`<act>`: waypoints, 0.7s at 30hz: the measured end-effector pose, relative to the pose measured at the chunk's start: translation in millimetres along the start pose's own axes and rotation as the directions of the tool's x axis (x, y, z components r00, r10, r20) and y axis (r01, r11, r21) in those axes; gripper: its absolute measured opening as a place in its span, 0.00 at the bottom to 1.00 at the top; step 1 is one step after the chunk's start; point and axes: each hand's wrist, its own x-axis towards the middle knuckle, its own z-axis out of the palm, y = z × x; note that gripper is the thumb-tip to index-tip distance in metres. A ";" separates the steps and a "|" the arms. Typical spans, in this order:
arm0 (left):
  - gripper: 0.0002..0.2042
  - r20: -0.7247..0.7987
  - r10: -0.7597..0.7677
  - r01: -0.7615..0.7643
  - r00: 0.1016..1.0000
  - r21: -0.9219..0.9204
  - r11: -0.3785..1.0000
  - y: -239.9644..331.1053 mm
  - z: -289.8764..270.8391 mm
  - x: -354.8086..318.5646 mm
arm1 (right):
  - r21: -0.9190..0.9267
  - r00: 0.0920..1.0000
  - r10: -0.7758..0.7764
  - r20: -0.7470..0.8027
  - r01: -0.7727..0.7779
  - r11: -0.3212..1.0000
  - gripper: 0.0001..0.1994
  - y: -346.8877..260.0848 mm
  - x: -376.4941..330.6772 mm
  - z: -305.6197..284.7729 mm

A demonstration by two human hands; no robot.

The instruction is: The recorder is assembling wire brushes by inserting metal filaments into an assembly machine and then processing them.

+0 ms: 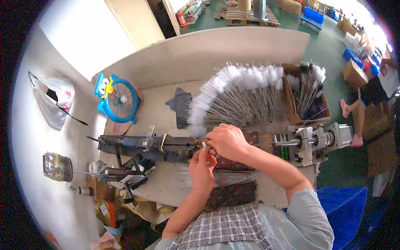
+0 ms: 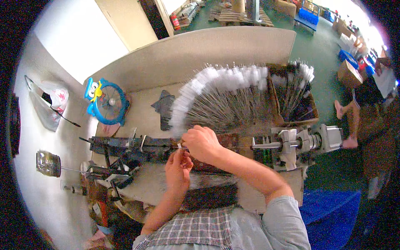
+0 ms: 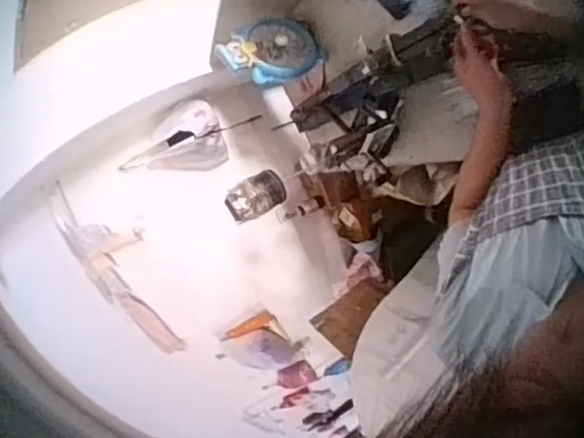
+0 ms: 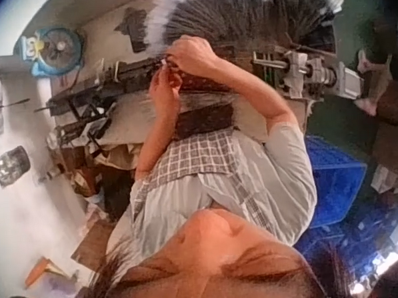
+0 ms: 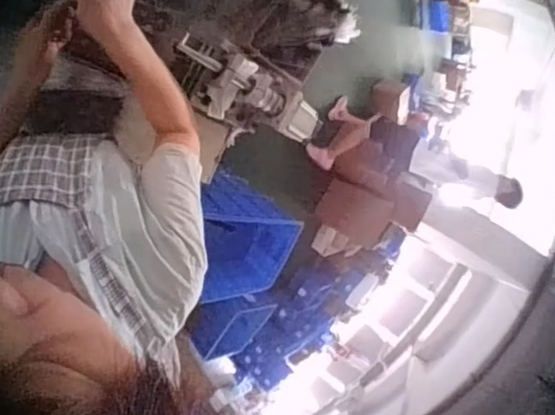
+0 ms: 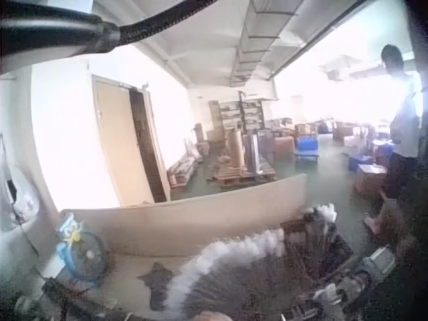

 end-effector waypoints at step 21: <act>0.14 0.098 -0.082 0.106 0.992 -0.268 0.958 1.8 -2.9 6.2 | -0.044 0.980 0.054 -0.191 -0.063 0.997 0.14 -30.1 -7.4 6.0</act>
